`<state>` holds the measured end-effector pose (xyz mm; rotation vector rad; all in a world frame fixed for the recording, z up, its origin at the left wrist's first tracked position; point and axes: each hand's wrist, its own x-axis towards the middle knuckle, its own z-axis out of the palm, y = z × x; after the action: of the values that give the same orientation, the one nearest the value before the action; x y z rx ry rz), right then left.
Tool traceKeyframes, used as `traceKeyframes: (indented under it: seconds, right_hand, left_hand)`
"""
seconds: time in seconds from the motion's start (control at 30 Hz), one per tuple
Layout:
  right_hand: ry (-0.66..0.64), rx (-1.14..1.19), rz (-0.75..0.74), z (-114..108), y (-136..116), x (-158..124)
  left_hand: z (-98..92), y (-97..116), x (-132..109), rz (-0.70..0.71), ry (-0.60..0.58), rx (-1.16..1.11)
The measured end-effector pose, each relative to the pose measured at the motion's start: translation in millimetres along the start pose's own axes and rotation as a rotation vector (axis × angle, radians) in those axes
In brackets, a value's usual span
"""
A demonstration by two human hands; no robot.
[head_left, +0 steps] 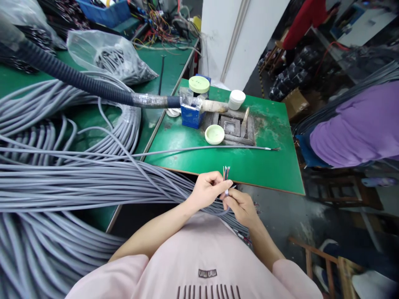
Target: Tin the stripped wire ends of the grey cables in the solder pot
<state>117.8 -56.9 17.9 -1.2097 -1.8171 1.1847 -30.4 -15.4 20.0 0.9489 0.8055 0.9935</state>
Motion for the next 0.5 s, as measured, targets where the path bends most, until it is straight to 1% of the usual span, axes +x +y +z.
traceKeyframes:
  seconds: [0.1,0.23,0.3,0.43,0.5]
  right_hand:
    - [0.007,0.020,0.007,-0.4,0.8,-0.7]
    - [0.073,0.010,0.038,-1.0,2.8,-1.0]
    - [0.091,0.007,0.051,-0.6,3.1,-1.0]
    - [0.114,0.024,0.073,1.5,2.6,-1.5]
    - [0.124,0.032,0.087,2.4,2.5,-1.7]
  left_hand:
    - [0.2,0.4,0.7,-0.019,-0.014,-0.025]
    - [-1.1,-1.8,4.0,-0.014,-0.011,-0.049]
    - [-2.5,-3.7,5.8,0.013,0.031,-0.078]
    - [-5.9,-6.9,7.0,0.090,0.172,-0.125]
    - [-6.9,-7.4,6.3,0.114,0.213,-0.121]
